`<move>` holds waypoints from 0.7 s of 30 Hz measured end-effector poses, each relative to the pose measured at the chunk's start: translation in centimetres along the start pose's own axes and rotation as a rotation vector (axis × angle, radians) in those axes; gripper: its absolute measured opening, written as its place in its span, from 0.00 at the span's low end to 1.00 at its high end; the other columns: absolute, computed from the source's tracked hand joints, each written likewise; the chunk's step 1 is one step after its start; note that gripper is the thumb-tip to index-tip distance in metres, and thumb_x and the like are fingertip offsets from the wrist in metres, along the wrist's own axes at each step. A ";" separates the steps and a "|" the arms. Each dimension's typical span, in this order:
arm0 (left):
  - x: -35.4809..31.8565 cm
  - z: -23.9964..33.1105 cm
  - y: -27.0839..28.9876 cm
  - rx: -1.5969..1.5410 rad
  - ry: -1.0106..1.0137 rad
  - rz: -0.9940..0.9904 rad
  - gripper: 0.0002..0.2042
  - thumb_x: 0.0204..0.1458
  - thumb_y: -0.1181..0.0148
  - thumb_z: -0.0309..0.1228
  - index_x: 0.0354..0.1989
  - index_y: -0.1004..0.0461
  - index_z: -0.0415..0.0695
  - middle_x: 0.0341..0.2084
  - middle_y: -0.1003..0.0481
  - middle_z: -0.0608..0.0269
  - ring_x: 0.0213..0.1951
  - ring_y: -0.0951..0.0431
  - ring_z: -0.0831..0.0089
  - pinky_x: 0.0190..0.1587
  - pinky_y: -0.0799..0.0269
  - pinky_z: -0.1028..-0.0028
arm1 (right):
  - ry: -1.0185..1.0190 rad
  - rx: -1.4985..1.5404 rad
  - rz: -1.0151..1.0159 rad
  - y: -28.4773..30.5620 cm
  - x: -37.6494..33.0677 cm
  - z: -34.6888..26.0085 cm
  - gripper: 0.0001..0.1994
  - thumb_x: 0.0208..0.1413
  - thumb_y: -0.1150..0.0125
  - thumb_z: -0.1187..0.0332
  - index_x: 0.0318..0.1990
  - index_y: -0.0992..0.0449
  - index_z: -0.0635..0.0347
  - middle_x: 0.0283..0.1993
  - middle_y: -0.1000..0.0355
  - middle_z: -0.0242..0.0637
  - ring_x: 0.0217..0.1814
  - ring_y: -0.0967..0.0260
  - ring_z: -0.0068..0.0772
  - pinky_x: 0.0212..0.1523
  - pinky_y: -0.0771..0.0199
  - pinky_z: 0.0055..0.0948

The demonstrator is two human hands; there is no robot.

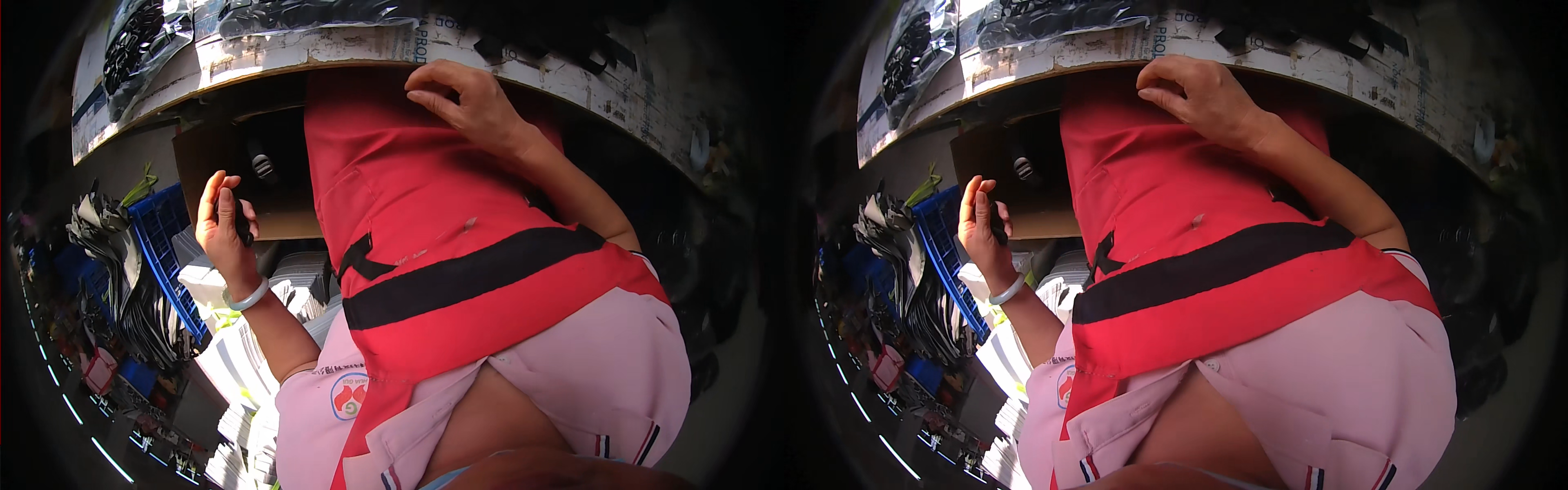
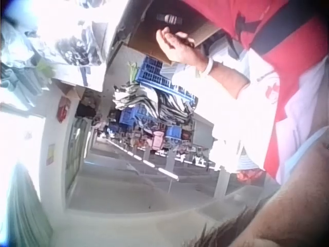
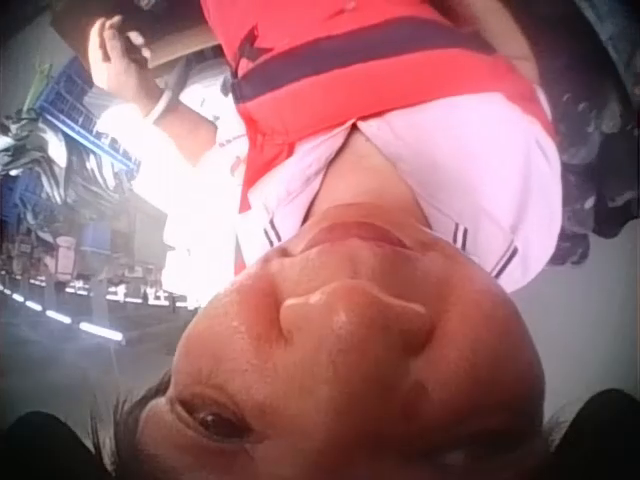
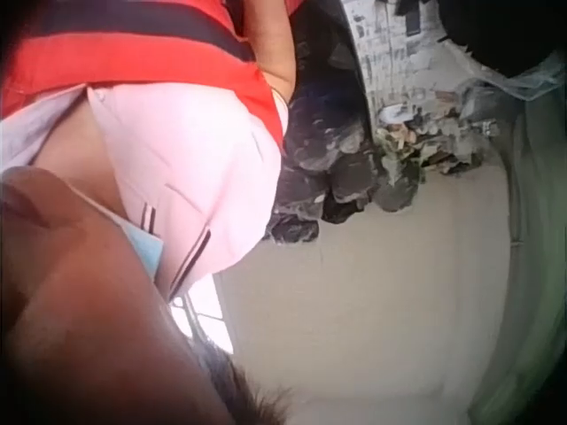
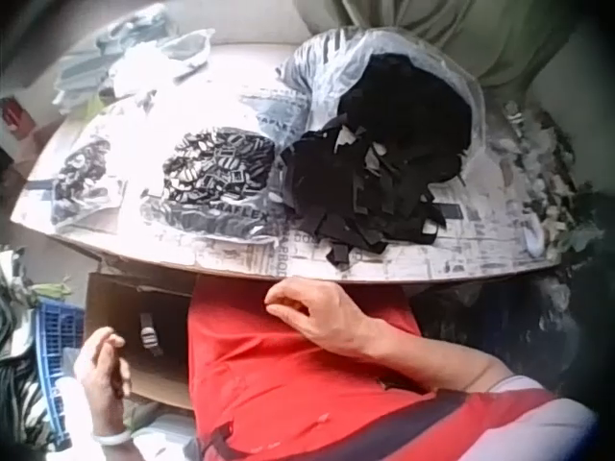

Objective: Threading plastic buckles onto black webbing straps to assemble finished straps.

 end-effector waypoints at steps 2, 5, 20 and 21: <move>1.0 -2.4 0.1 -0.426 0.160 -0.079 0.15 0.62 0.51 0.29 0.56 0.34 0.38 0.45 0.27 0.53 0.27 0.28 0.79 0.16 0.37 0.86 | 0.083 -0.153 0.254 2.9 1.2 1.2 0.08 0.55 0.38 0.68 0.39 0.24 0.61 0.37 0.25 0.37 0.34 0.27 0.31 0.37 0.26 0.26; 1.2 -5.0 -3.8 -0.615 0.359 -0.222 0.17 0.61 0.54 0.24 0.58 0.38 0.40 0.51 0.31 0.48 0.30 0.28 0.77 0.17 0.34 0.86 | 0.100 -0.850 0.458 5.8 2.9 1.2 0.09 0.55 0.38 0.67 0.42 0.22 0.56 0.43 0.25 0.32 0.45 0.27 0.36 0.47 0.27 0.30; -0.2 -3.1 -16.0 -0.059 0.158 -0.626 0.07 0.60 0.45 0.31 0.37 0.27 0.40 0.29 0.21 0.57 0.19 0.29 0.83 0.14 0.38 0.85 | -0.086 0.210 -0.055 3.4 1.1 -2.1 0.11 0.60 0.43 0.73 0.50 0.25 0.62 0.34 0.27 0.27 0.33 0.31 0.13 0.32 0.30 0.13; -0.2 -3.0 -16.4 -0.055 0.162 -0.634 0.07 0.60 0.45 0.31 0.37 0.27 0.40 0.29 0.21 0.57 0.19 0.29 0.83 0.14 0.38 0.85 | -0.139 0.284 -0.079 2.3 0.7 -1.7 0.09 0.60 0.41 0.71 0.46 0.24 0.63 0.30 0.27 0.27 0.29 0.32 0.13 0.31 0.29 0.15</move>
Point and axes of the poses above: each hand's wrist, its own x-axis towards the middle knuckle, its own y-axis out of the back of the hand, z = x × y, the point moved 2 cm from there along x, towards the middle knuckle
